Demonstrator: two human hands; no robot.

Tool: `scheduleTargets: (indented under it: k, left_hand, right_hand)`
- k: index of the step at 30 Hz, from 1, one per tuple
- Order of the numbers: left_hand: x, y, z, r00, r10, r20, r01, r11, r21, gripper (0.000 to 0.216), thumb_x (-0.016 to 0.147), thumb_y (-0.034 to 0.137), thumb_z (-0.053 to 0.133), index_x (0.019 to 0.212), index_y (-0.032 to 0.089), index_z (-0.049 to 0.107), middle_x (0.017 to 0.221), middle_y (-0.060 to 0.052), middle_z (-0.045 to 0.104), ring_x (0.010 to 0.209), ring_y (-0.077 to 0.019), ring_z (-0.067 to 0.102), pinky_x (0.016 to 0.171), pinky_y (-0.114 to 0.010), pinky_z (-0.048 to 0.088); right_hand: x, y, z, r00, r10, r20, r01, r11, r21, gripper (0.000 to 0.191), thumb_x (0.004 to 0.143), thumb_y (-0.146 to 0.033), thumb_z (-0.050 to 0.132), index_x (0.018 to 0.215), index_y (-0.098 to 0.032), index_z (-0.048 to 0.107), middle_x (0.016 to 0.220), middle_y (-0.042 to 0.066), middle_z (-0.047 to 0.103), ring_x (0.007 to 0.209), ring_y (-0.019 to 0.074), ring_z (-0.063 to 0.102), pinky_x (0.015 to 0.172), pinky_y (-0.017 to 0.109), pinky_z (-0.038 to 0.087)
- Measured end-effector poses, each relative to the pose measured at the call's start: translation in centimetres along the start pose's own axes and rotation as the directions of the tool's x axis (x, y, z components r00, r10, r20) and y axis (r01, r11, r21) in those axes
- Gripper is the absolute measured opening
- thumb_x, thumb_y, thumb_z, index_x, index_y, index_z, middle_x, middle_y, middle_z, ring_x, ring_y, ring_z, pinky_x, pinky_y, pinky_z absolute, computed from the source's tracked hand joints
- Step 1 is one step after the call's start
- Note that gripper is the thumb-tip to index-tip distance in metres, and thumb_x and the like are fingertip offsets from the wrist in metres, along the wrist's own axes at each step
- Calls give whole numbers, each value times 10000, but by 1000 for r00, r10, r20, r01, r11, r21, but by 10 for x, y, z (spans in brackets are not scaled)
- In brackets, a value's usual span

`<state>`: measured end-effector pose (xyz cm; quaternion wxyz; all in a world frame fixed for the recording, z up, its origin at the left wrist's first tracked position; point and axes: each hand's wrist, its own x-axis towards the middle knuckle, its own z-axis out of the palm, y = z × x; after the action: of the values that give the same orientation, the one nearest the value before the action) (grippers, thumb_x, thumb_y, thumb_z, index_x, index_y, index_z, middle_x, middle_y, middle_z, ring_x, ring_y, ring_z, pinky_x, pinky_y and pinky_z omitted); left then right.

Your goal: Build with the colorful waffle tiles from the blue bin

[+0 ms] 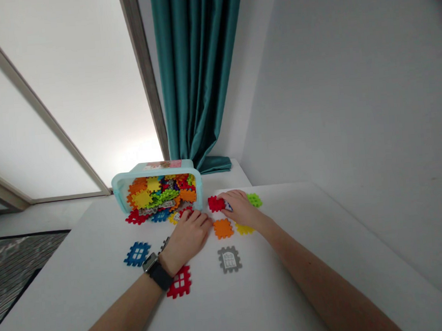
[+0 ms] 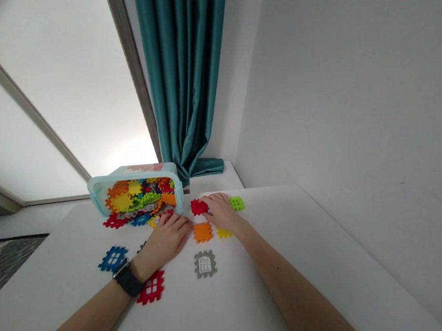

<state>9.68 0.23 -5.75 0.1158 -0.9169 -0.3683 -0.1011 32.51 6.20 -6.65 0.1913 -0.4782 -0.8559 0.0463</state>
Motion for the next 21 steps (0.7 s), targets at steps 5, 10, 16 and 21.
scheduleTargets:
  k: [5,10,16,21]
  left_hand:
    - [0,0,0,1000,-8,-2,8,1000,-10,221,1003,189,502,1174,205,641,1135,-71,671,1046,-253,543,930,-427,328]
    - [0,0,1,1000,-6,3,6,1000,-24,224,997,181,502,1171,203,642,1129,-74,671,1038,-256,542,915,-426,332]
    - [0,0,-3,1000,-13,2,13,999,-50,216,1004,228,498,1157,209,649,1108,-71,671,1049,-259,539,920,-426,338]
    - [-1,-1,-11,1000,-2,3,3,997,-78,208,1001,246,488,1087,206,673,1065,-81,668,1031,-255,543,903,-417,364]
  right_hand:
    - [-1,1,-3,1000,12,-8,-12,1000,11,331,827,-180,681,1150,-222,619,1123,84,670,1109,268,574,1020,423,348]
    - [-1,1,-9,1000,17,-20,-17,999,29,360,825,-156,668,1174,-231,626,1160,78,675,1143,265,567,1043,426,338]
    - [-5,-7,-13,999,-3,-34,3,1000,21,370,842,-156,654,1202,-241,636,1183,85,666,1154,261,565,1053,433,339]
    - [-11,-18,-16,999,-18,-34,19,999,30,358,854,-161,657,1203,-241,645,1189,87,656,1163,260,558,1061,440,343]
